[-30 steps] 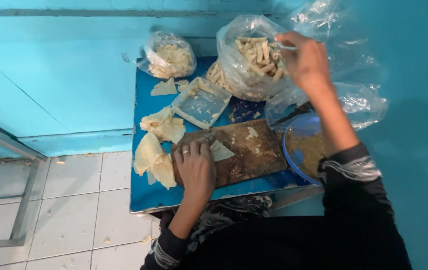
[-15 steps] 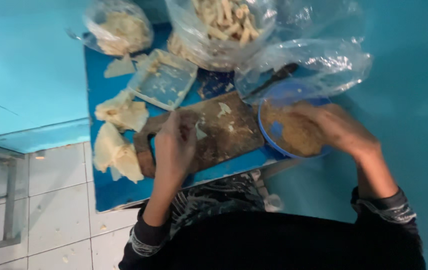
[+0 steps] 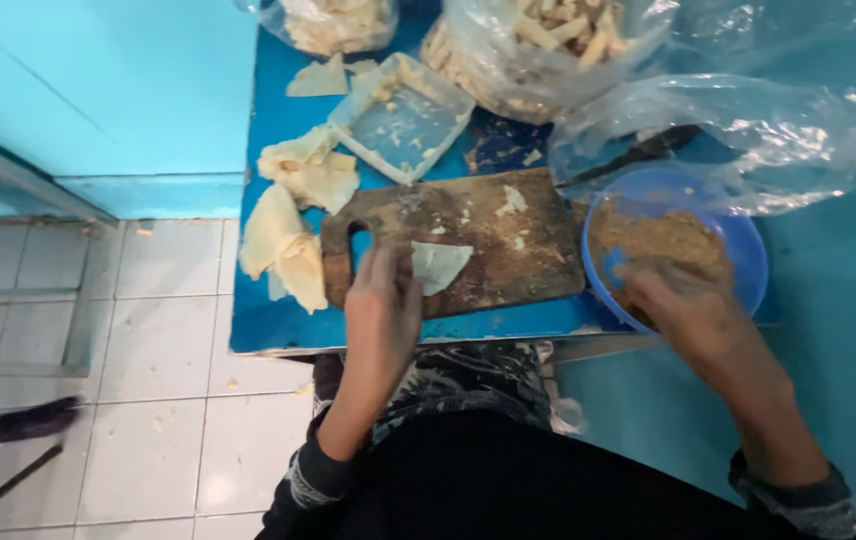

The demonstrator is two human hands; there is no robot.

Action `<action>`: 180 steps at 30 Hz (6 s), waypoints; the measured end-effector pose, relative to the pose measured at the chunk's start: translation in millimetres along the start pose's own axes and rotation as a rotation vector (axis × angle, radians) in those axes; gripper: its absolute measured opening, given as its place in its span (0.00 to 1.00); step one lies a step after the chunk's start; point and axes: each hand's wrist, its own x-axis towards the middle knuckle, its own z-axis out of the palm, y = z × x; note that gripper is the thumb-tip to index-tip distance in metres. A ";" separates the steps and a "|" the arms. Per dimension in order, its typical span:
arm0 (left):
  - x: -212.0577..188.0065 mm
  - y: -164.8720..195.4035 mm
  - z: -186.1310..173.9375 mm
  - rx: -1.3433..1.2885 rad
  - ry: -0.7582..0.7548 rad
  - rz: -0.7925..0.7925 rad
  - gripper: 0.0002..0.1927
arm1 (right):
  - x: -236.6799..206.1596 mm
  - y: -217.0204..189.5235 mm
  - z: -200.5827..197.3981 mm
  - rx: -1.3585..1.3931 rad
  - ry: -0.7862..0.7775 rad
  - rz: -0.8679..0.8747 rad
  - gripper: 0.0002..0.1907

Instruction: The person folds thin square pastry sheets in half on a wooden board, presses and shapes them into rolled snacks, and places the finished rolls into a large plastic bag alongside others. A blue bowl of brown filling sits beside the board on the work table.

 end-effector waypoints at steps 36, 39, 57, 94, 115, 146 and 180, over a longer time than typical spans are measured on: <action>-5.4 -24.6 2.5 -0.013 0.065 0.056 0.12 | 115.8 -139.5 93.7 0.502 0.121 0.328 0.08; -9.4 -25.6 5.3 0.048 0.084 0.071 0.13 | 113.7 -143.4 94.1 0.634 0.147 0.435 0.08; -5.2 -41.1 -16.2 0.280 -0.131 0.290 0.16 | 114.9 -131.8 81.7 0.485 0.023 -0.111 0.15; 11.7 -46.3 -31.6 0.281 -0.045 0.337 0.08 | 135.4 -125.1 91.3 0.428 0.037 -0.109 0.12; 14.6 -54.6 -22.3 0.343 -0.129 0.369 0.10 | 130.0 -132.9 87.3 0.190 0.127 -0.119 0.08; 6.6 -47.2 -25.9 0.258 0.100 0.246 0.19 | 147.1 -151.4 96.7 -0.016 0.200 -0.051 0.06; 46.3 -148.7 -131.3 0.494 0.108 -0.107 0.22 | 225.4 -49.3 -28.1 0.811 0.551 0.051 0.15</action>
